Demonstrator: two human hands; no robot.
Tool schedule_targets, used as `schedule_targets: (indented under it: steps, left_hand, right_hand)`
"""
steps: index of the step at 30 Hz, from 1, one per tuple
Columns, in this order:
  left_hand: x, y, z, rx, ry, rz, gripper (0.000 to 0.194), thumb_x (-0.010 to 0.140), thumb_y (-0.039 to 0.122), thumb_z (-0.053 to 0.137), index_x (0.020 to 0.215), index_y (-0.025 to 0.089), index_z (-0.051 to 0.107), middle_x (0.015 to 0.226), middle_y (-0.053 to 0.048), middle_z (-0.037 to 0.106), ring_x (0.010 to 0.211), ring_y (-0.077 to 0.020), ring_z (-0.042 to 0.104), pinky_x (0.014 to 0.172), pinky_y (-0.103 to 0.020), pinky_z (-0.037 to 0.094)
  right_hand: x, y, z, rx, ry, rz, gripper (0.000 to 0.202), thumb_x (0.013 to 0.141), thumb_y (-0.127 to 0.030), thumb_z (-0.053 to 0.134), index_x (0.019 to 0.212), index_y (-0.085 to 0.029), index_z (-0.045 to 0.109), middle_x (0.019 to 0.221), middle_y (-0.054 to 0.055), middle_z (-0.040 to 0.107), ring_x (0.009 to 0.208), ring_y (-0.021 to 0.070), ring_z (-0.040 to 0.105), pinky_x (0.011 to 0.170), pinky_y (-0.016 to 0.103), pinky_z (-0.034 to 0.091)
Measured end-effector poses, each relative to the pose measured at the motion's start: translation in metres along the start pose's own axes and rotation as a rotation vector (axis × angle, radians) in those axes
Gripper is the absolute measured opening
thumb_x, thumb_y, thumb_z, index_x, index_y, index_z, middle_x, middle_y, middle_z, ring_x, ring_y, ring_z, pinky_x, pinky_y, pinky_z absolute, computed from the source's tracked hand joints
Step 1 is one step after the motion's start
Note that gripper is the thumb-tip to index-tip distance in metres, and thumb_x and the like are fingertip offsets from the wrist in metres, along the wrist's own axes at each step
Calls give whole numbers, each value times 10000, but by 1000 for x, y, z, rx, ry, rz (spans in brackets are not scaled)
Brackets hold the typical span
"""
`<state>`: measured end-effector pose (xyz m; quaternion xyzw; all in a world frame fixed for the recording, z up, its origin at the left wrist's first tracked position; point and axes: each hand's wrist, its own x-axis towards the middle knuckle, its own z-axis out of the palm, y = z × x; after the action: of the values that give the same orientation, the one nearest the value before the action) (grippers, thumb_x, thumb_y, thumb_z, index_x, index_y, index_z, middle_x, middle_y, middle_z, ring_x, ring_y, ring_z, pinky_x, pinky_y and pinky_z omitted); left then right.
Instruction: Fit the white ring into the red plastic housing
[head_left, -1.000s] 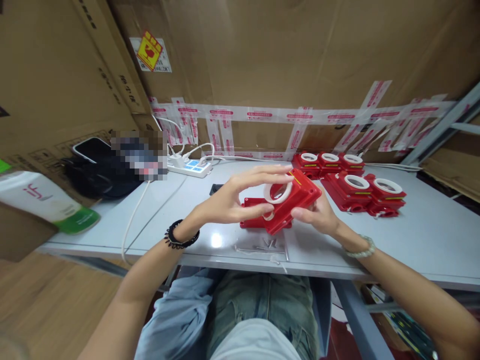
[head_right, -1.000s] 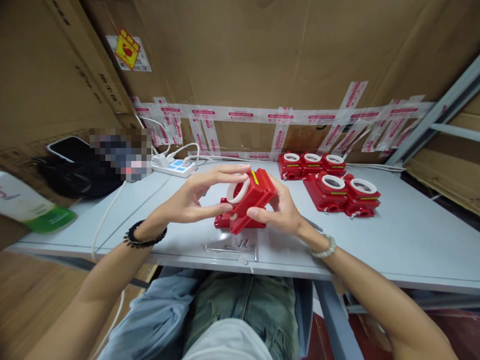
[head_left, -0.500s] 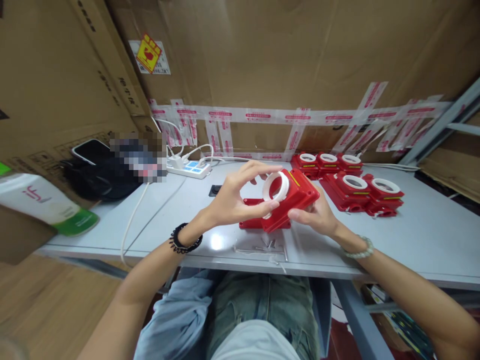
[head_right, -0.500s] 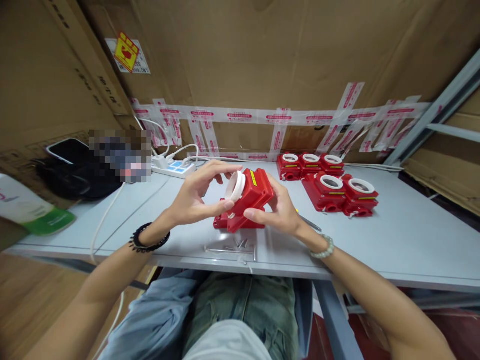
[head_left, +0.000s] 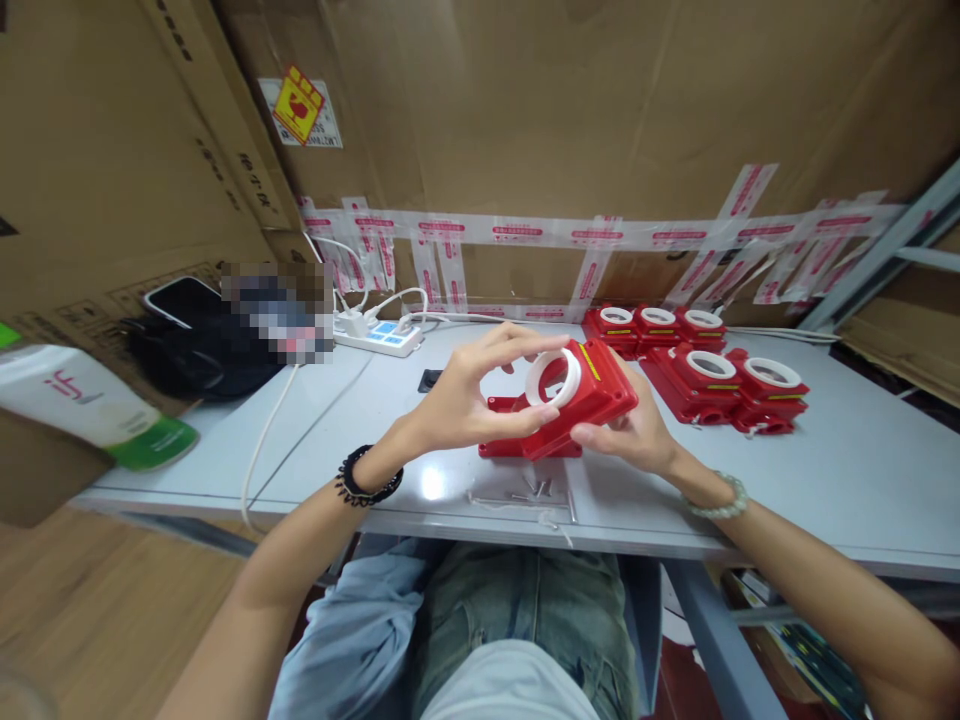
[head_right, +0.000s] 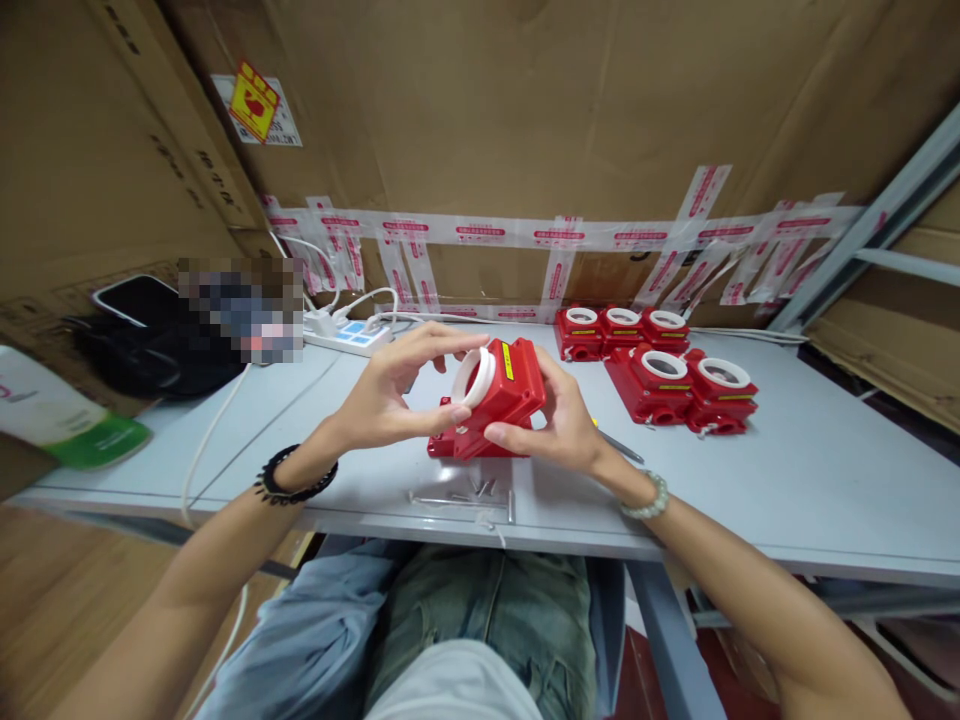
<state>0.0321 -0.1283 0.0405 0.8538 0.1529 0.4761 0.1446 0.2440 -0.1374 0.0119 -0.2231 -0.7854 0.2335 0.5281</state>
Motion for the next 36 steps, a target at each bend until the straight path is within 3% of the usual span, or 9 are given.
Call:
schedule_targets:
  steps: [15, 25, 28, 32, 36]
  left_hand:
    - [0, 2, 1, 35, 47, -22, 509, 738, 346, 764, 1211, 201, 645, 1073, -91, 703, 895, -172, 582, 682, -276, 493]
    - [-2, 2, 2, 54, 71, 2, 524, 739, 379, 772, 1211, 190, 645, 1068, -95, 704, 862, -163, 579, 648, -258, 491]
    - [-2, 2, 1, 55, 43, 0, 541, 747, 374, 771, 1240, 200, 630, 1122, -101, 687, 926, -179, 595, 690, -272, 509]
    - [-2, 2, -4, 50, -51, 49, 576, 789, 332, 743, 1328, 229, 569, 1242, -105, 628, 1096, -218, 589, 878, -335, 522]
    - [-1, 2, -11, 9, -148, 108, 556, 844, 293, 692, 1373, 273, 523, 1341, -107, 577, 1230, -257, 542, 1045, -424, 446]
  right_hand:
    - [-5, -1, 1, -84, 72, -25, 683, 553, -289, 881, 1142, -250, 539, 1010, 9, 622, 872, 175, 642, 770, 302, 560]
    - [-5, -1, 3, -91, 90, -70, 726, 543, -274, 889, 1170, -259, 524, 1020, 2, 617, 873, 160, 636, 767, 275, 554]
    - [-5, -2, 1, -96, 78, -62, 661, 570, -300, 873, 1135, -255, 532, 979, 0, 617, 823, 158, 621, 720, 280, 547]
    - [-4, -2, -2, -66, 38, -61, 440, 648, -346, 814, 1002, -234, 577, 878, -2, 597, 718, 143, 566, 629, 280, 511]
    - [-1, 0, -3, 162, -69, 47, 276, 751, -437, 721, 855, -214, 595, 777, 0, 608, 659, 137, 567, 623, 286, 514]
